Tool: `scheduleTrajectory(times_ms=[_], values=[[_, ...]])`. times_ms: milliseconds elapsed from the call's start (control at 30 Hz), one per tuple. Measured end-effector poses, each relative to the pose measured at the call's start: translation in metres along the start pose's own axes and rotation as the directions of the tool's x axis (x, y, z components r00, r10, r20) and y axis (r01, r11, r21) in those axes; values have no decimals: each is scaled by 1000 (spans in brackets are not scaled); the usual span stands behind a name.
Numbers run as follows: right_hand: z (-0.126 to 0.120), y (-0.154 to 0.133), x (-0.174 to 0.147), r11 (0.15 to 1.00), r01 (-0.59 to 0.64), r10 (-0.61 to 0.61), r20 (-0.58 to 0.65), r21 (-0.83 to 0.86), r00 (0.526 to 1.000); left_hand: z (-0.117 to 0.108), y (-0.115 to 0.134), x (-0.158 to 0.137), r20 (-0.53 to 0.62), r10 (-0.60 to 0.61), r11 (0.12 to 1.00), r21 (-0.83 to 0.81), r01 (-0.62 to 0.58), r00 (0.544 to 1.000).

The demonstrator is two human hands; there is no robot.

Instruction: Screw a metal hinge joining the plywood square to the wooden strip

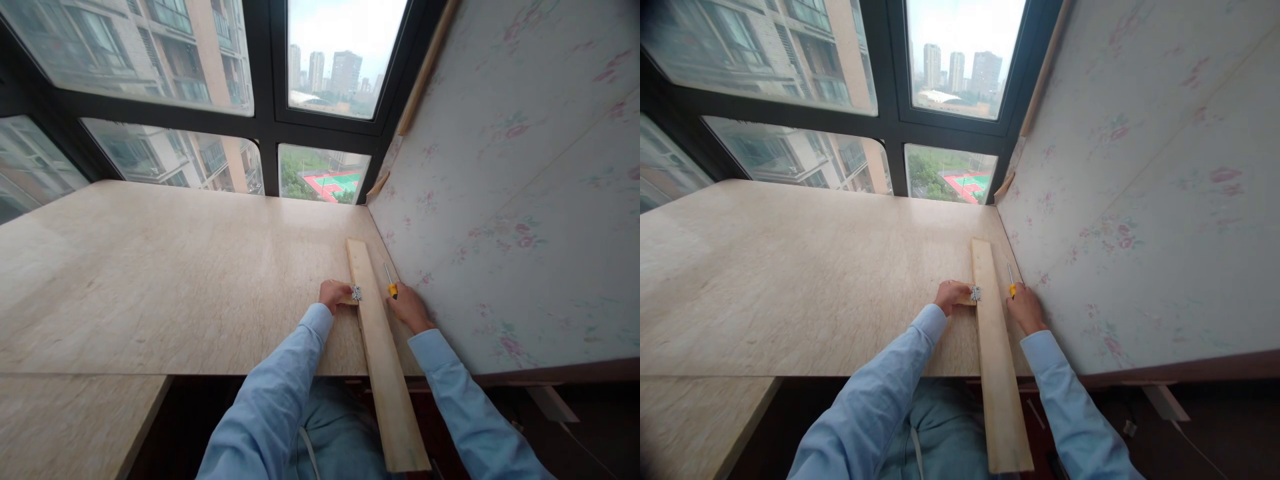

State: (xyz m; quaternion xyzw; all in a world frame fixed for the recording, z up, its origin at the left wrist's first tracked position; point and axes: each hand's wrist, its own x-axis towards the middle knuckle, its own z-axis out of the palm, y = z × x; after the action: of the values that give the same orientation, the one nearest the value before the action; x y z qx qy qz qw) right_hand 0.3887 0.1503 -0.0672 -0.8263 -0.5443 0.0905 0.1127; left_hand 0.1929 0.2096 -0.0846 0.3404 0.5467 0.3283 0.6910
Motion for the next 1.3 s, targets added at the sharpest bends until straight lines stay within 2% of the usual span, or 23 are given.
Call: scheduleTrajectory(times_ms=[167, 267, 300, 333, 367, 433, 467, 500, 633, 800, 867, 967, 1067, 1133, 1200, 1267, 1300], values=[[-6, 4, 11, 972, -66, 57, 47, 224, 997, 1, 2, -1, -19, -24, 1000, 16, 24, 1000], [-15, 2, 8, 912, -100, 72, 86, 397, 994, 1, 3, -2, -17, -38, 999, 23, 38, 999], [-19, 1, 5, 858, -117, 71, 111, 500, 991, 1, 3, -3, -15, -36, 999, 31, 37, 999], [-24, 0, 0, 765, -142, 62, 147, 629, 987, 1, 4, -3, -13, -35, 999, 41, 35, 999], [-30, -2, -6, 631, -174, 43, 190, 756, 981, 1, 4, -4, -12, -33, 998, 48, 33, 999], [-42, -5, -19, 312, -253, -26, 274, 916, 961, 1, 5, -5, -10, -36, 997, 61, 36, 999], [-48, -7, -26, 213, -282, -59, 300, 936, 952, 1, 6, -5, -10, -37, 997, 68, 37, 999], [-54, -9, -32, 167, -297, -82, 314, 940, 946, 2, 6, -6, -13, -37, 996, 76, 38, 999], [-74, -15, -52, 137, -289, -134, 307, 948, 942, 1, 5, -5, -31, -15, 997, 69, 17, 999], [-90, -23, -63, 30, -167, -289, 168, 986, 942, 0, 0, 1, -21, 19, 1000, 13, -19, 1000], [-95, -27, -67, -5, -114, -300, 107, 993, 948, 0, 0, 2, -30, 22, 1000, 10, -22, 999], [-100, -37, -73, -4, -32, -281, 30, 999, 959, 0, 0, 2, -29, 8, 1000, 8, -8, 1000], [-99, -48, -74, 91, 43, -263, -18, 995, 965, 1, 1, 2, -15, 0, 1000, 9, 0, 1000], [-95, -52, -73, 203, 128, -182, -91, 971, 979, 0, 1, 2, -8, -3, 1000, 12, 3, 1000], [-91, -54, -70, 357, 213, -98, -190, 909, 977, 0, 0, 2, -1, -3, 1000, 11, 3, 1000], [-88, -55, -68, 494, 258, -81, -251, 831, 965, -1, 0, 3, 7, -1, 1000, 7, 1, 1000], [-88, -55, -68, 534, 270, -96, -260, 801, 961, -1, 0, 3, 12, -1, 1000, 5, 1, 1000]])
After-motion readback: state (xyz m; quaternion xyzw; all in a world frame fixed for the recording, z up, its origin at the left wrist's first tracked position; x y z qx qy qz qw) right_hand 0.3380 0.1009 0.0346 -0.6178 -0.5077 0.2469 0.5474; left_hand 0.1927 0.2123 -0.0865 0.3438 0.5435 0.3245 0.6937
